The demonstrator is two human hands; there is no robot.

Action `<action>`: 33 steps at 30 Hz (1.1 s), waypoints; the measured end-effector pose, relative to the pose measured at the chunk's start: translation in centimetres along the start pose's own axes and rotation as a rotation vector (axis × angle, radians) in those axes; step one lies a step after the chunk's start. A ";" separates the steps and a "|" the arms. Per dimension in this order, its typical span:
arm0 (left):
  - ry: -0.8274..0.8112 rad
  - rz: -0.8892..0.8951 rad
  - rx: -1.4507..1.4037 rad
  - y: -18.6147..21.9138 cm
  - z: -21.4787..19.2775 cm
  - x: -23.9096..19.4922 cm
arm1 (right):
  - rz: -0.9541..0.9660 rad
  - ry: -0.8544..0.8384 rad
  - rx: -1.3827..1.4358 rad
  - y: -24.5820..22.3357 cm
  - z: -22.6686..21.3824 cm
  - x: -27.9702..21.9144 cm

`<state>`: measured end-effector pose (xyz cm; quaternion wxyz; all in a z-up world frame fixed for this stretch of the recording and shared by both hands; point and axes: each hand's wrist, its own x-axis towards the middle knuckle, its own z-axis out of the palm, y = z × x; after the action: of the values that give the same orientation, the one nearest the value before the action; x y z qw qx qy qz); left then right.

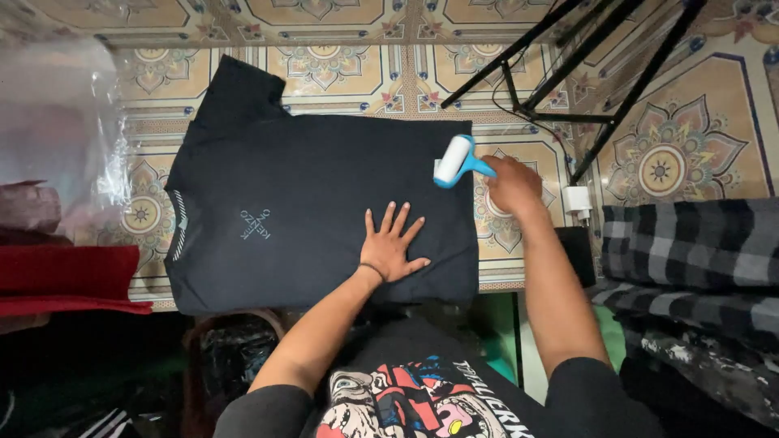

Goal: The person lays a black t-shirt on a patterned table and uses a lint roller to remove lint from the front and back surfaces. The person repeatedly rolls the lint roller across the fabric, flips the shirt, and continues rolling until the clip ends.

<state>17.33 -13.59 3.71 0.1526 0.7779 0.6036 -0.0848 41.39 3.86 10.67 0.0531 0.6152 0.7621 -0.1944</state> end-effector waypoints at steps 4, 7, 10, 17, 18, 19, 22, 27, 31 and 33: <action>-0.025 0.007 0.010 -0.2 -0.2 0.1 | -0.130 -0.088 -0.015 -3.1 -2.2 -0.1; -0.045 0.011 -0.006 0.0 -1.6 -0.6 | -0.183 -0.104 0.052 -6.1 -0.5 1.7; -0.008 0.021 -0.040 -0.4 -0.4 -0.1 | -0.260 -0.022 0.117 -6.8 4.9 6.3; 0.278 0.038 -0.645 -5.5 3.7 1.0 | -0.262 -0.068 0.008 -9.9 0.8 6.4; 0.425 -0.031 -0.519 -7.1 4.1 0.8 | -0.257 -0.071 -0.093 -9.3 0.1 7.1; 0.564 -0.103 -0.391 -8.5 4.7 0.3 | -0.250 -0.078 -0.192 -8.8 -0.4 7.6; 0.496 -0.280 -0.191 -11.6 3.3 -2.9 | -0.289 -0.131 -0.256 -10.7 -1.2 7.8; 0.408 -0.253 -0.141 -12.4 3.5 -4.9 | -0.367 -0.112 -0.139 -18.0 2.9 7.5; 0.416 -0.224 -0.176 -12.4 3.2 -5.4 | -0.433 -0.020 -0.071 -21.4 8.1 6.9; 0.430 -0.224 -0.242 -13.0 3.7 -5.2 | -0.396 -0.065 -0.077 -21.0 7.0 6.9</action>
<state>3.61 -16.68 0.07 0.1023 0.6826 0.7101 0.1388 18.54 4.17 6.90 0.0621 0.4440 0.8731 -0.1915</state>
